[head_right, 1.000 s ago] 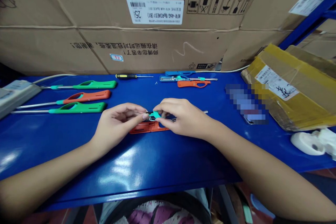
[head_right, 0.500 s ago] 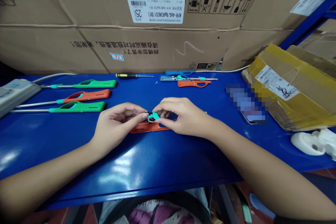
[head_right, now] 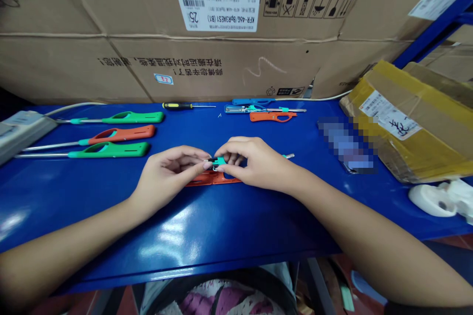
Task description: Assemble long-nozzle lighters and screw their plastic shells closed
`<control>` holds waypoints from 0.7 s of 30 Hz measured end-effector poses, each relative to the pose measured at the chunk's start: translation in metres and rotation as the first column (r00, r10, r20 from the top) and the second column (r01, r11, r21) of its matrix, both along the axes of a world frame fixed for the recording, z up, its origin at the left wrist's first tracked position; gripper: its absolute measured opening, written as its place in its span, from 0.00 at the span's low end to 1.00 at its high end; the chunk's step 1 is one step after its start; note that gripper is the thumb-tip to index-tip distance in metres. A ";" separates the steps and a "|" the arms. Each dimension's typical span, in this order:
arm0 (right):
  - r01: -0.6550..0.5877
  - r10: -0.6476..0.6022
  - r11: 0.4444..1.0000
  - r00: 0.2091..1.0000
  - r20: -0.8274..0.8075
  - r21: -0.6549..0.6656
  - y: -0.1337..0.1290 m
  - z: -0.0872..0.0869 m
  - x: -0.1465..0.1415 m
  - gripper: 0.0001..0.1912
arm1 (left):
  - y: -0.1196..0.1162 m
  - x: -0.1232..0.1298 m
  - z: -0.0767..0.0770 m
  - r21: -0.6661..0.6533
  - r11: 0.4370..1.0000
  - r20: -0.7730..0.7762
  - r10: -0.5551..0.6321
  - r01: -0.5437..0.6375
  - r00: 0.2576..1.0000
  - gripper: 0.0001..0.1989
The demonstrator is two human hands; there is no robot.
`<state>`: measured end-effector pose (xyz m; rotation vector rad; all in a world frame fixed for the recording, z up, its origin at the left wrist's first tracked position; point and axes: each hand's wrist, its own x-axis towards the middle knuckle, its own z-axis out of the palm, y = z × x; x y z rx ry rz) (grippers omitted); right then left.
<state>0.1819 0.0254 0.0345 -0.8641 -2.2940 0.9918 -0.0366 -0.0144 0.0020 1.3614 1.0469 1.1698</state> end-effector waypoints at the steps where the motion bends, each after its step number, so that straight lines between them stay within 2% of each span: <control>1: 0.000 0.000 1.000 1.000 0.010 0.001 0.000 -0.001 0.000 0.10 | 0.000 0.000 0.000 -0.022 1.000 0.016 -0.012 0.012 1.000 0.10; 5: 0.016 -0.015 0.999 1.000 0.020 -0.035 0.001 -0.003 0.000 0.11 | 0.001 -0.001 0.001 -0.074 0.996 0.041 -0.051 0.054 0.998 0.12; 12: 0.013 -0.012 0.995 1.000 0.010 -0.094 -0.002 0.002 0.000 0.12 | 0.003 -0.002 0.001 -0.045 0.999 -0.042 0.007 -0.009 0.999 0.09; 21: 0.011 -0.011 1.000 1.000 0.013 -0.003 -0.004 -0.004 -0.002 0.10 | 0.004 -0.001 0.005 -0.064 0.998 -0.065 0.000 -0.005 0.998 0.13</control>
